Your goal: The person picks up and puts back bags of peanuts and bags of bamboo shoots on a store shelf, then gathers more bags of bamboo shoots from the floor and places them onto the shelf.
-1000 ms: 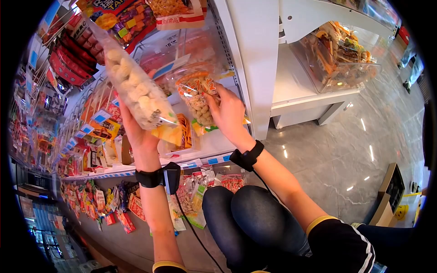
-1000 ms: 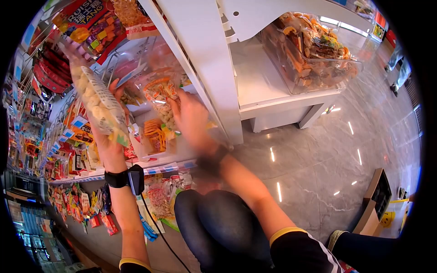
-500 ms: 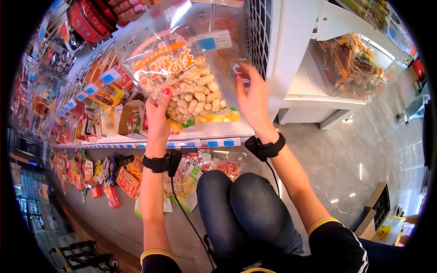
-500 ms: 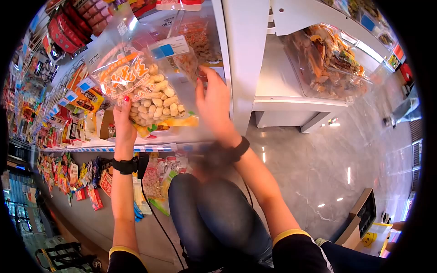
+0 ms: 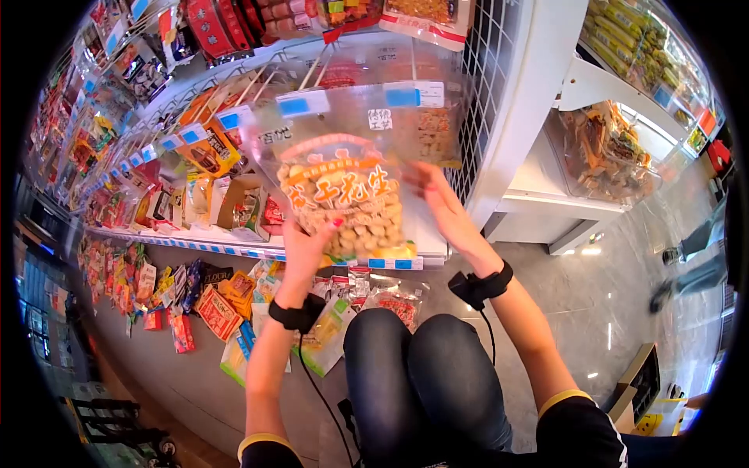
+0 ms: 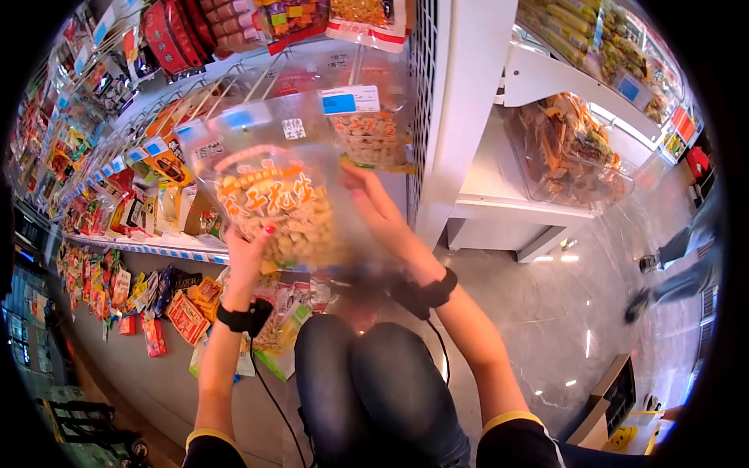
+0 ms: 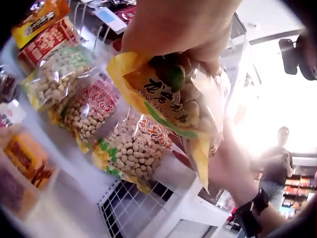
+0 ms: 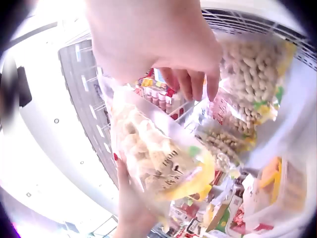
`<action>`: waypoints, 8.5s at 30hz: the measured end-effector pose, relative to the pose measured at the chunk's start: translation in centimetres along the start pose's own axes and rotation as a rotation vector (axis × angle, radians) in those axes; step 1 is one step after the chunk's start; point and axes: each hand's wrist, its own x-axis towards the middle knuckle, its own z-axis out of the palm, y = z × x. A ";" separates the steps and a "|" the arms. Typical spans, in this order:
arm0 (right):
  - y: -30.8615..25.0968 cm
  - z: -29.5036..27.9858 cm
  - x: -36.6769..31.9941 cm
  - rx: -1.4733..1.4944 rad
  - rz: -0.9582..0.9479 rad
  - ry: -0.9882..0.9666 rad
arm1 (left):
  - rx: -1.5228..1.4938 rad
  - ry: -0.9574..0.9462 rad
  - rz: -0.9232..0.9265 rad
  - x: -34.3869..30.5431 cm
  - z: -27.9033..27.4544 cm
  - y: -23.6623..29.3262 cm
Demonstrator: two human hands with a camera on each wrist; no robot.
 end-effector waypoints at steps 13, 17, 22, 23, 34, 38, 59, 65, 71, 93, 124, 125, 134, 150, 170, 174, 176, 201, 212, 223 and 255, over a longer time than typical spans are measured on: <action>2.3 2.8 -3.2 -0.124 0.140 0.042 | -0.077 -0.144 -0.101 -2.3 0.7 -1.6; 2.8 2.6 -3.5 -0.155 0.193 0.056 | -0.095 -0.120 -0.103 -2.3 0.7 -2.5; 2.3 2.7 -3.3 -0.005 0.198 0.041 | -0.118 -0.107 -0.083 -2.4 0.6 -2.9; 1.9 2.9 -3.3 0.062 0.210 0.037 | -0.123 -0.102 -0.089 -2.4 0.6 -2.9; 2.6 4.1 -1.2 -0.091 0.164 0.044 | -0.171 -0.171 -0.095 -1.7 -1.4 -5.2; 2.4 4.8 0.4 -0.119 0.101 0.065 | -0.146 -0.227 -0.161 -0.5 -3.8 -7.5; 4.0 -1.4 -3.6 -0.395 0.296 0.082 | 0.271 -0.191 -0.121 2.0 -10.4 -4.2; 8.1 -2.8 -5.8 -0.137 0.421 0.474 | 0.398 -0.154 0.051 3.1 -8.7 0.1; 8.6 -4.5 -2.5 -0.170 0.242 0.501 | 0.527 -0.312 0.164 8.7 -3.2 3.1; 4.7 -3.2 1.7 -0.116 0.023 0.494 | 0.326 -0.650 -0.430 20.8 9.2 8.2; 0.8 -1.6 3.6 -0.140 0.123 0.677 | 0.178 -0.599 -0.393 18.6 10.0 9.3; 0.7 -1.3 3.7 -0.108 0.038 0.711 | 0.140 -0.628 -0.372 18.8 10.0 9.1; 0.3 -1.9 4.1 -0.223 0.059 0.727 | 0.063 -0.639 -0.363 19.1 10.5 9.0; 3.8 -2.3 5.1 -0.392 0.107 0.774 | 0.123 -0.620 -0.334 19.0 9.9 7.8; 10.4 0.2 -4.9 -0.851 0.119 0.407 | 0.374 -0.264 -0.070 9.8 -3.7 1.3; 13.6 0.1 -5.7 -0.619 0.364 0.217 | 0.633 -0.027 -0.121 4.2 -11.5 -2.9; 14.4 0.5 -5.9 -0.589 0.398 0.173 | 0.674 0.075 -0.173 0.6 -15.9 -6.5; -3.2 4.6 -3.8 -1.093 0.540 -0.470 | 0.608 0.337 -0.710 -21.8 -19.8 7.4; -30.8 10.9 3.8 -0.964 0.717 -0.534 | 0.604 0.343 -0.784 -19.7 -16.1 35.4; -42.6 14.3 6.0 -0.859 0.680 -0.562 | 0.749 0.423 -0.712 -19.7 -14.2 50.4; -15.9 13.7 -8.3 -0.994 1.180 0.034 | 0.977 -0.364 -0.588 -6.2 -31.3 14.6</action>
